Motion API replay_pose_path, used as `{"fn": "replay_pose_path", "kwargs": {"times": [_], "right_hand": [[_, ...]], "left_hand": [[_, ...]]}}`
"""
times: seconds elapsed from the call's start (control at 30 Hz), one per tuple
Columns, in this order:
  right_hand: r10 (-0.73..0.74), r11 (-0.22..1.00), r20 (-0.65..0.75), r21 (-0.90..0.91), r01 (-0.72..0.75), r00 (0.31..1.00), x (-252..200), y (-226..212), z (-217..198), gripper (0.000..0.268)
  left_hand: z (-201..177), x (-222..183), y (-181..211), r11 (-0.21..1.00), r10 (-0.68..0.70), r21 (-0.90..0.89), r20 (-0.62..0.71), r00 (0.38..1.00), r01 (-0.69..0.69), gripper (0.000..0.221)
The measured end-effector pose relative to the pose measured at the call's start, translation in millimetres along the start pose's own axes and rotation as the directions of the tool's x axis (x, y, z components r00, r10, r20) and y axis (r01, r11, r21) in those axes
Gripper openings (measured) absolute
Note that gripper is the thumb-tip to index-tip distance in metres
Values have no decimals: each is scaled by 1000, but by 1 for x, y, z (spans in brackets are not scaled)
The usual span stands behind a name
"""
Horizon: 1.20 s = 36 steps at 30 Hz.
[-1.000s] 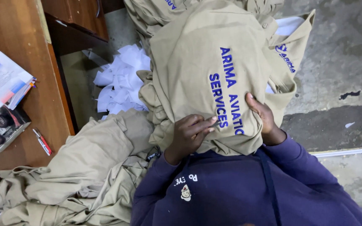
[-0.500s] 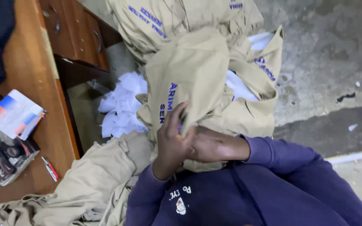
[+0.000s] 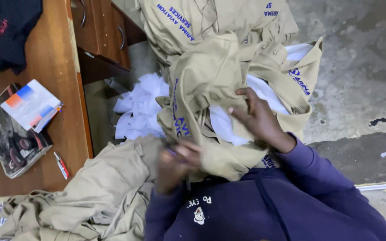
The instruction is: Inspecting, marking, and folding tan garments with printed logos
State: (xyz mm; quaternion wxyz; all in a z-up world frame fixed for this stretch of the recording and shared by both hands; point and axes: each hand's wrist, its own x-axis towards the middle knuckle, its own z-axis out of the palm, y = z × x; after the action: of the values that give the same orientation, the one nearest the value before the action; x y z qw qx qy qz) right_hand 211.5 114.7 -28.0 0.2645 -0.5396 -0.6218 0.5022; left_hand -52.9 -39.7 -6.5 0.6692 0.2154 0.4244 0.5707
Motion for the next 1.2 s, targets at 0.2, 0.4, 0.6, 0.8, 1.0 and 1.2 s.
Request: {"fn": "replay_pose_path", "kwargs": {"times": [0.2,0.4,0.6,0.8,1.0,1.2], "right_hand": [[-383,894,-437,45,445,814,-38,-86,-3,30],[-132,400,109,915,-48,985,20,15,38,37],[-634,772,49,-10,635,772,44,-89,-44,48],[-561,790,440,31,612,702,104,-85,-4,93],[-656,743,127,284,606,744,135,-43,4,17],[-348,921,141,234,310,927,-2,-169,-84,52]], "left_hand": [[103,5,23,418,103,680,624,775,-603,40],[31,25,-75,-42,96,832,555,826,-554,24],[-48,26,-44,941,181,268,113,977,-205,41],[-59,47,-43,897,399,-104,-227,888,-430,21],[-40,52,27,884,465,178,-261,846,-432,29],[6,60,43,906,420,15,-151,895,-423,30]]}}
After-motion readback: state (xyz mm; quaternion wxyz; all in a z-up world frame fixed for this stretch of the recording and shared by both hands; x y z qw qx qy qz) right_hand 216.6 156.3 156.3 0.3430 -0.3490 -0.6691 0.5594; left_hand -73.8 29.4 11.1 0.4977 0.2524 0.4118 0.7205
